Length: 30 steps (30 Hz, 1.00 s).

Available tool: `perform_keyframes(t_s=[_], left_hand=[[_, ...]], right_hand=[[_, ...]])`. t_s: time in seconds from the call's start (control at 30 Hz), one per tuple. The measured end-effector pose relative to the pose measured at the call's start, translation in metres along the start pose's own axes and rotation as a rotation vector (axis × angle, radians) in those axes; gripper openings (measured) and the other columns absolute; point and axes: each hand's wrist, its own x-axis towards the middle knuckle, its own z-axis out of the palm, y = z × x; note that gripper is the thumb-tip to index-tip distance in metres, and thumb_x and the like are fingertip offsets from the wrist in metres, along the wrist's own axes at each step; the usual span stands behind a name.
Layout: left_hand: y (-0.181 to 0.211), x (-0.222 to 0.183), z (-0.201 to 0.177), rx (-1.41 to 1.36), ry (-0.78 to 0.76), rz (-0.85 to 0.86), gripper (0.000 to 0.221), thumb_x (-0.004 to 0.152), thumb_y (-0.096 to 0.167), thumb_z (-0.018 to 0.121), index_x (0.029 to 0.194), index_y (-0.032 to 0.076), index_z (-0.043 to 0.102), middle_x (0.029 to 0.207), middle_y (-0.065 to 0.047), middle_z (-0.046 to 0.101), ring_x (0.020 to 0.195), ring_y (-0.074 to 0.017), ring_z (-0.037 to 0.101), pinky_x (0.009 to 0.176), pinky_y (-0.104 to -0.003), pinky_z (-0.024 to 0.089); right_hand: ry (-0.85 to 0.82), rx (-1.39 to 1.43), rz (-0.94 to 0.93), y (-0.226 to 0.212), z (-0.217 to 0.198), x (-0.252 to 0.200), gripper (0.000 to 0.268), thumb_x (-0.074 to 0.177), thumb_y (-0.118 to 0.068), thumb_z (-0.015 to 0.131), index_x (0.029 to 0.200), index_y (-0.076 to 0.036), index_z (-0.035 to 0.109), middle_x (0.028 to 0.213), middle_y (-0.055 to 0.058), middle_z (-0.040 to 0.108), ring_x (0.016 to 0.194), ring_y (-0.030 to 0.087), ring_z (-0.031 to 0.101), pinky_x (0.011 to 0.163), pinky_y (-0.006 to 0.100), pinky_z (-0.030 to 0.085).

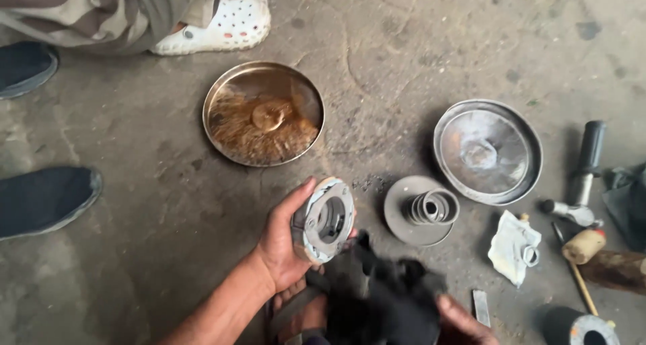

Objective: Disassembling, cleaning, and inspecting motorcycle clutch components on a workshop floor.

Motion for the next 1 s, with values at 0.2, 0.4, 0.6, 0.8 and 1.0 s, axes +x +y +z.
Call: perform_keyframes(t_s=[0.2,0.4,0.6,0.8,1.0], left_hand=[[0.000,-0.005,0.023,0.010,0.036,-0.092,0.048,0.094,0.051,0.060,0.108,0.007,0.071,0.092,-0.009,0.075,0.082,-0.0235,0.072,0.076,-0.041,0.062],[-0.007,-0.006,0.027,0.144,0.138,-0.111,0.044,0.092,0.049,0.066,0.109,0.009,0.073,0.094,-0.005,0.076,0.086,-0.0194,0.071,0.081,-0.038,0.059],[-0.007,-0.001,0.047,0.017,0.008,-0.038,0.042,0.089,0.045,0.065,0.112,0.011,0.073,0.102,-0.006,0.078,0.093,-0.0206,0.073,0.088,-0.036,0.058],[-0.016,0.013,0.034,-0.096,-0.031,-0.094,0.045,0.095,0.051,0.062,0.112,0.011,0.073,0.099,-0.007,0.075,0.090,-0.0213,0.070,0.086,-0.039,0.058],[0.017,0.001,0.032,-0.124,0.068,-0.022,0.052,0.093,0.053,0.058,0.112,0.008,0.074,0.103,-0.008,0.077,0.091,-0.0218,0.073,0.085,-0.039,0.060]], right_hand=[[-0.088,-0.918,-0.803,-0.078,0.154,-0.014,0.072,0.070,-0.002,0.077,0.141,-0.005,0.063,0.133,0.015,0.074,0.131,0.032,0.065,0.111,0.041,0.046],[-0.151,-1.708,-0.717,-0.080,0.210,0.000,0.059,0.077,-0.002,0.071,0.134,-0.018,0.061,0.123,0.011,0.071,0.116,0.029,0.069,0.097,0.038,0.056],[-0.127,0.020,-0.337,-0.067,0.178,0.026,0.062,0.079,0.019,0.062,0.137,-0.002,0.055,0.120,0.022,0.069,0.103,0.033,0.071,0.089,0.044,0.060],[0.054,-0.630,-0.987,-0.065,0.221,-0.026,0.072,0.071,0.018,0.058,0.140,-0.002,0.054,0.119,0.022,0.072,0.108,0.037,0.070,0.092,0.041,0.058],[-0.049,-1.313,-1.187,-0.042,0.155,-0.007,0.088,0.064,0.008,0.064,0.147,-0.022,0.062,0.112,0.008,0.077,0.117,0.031,0.069,0.102,0.036,0.056]])
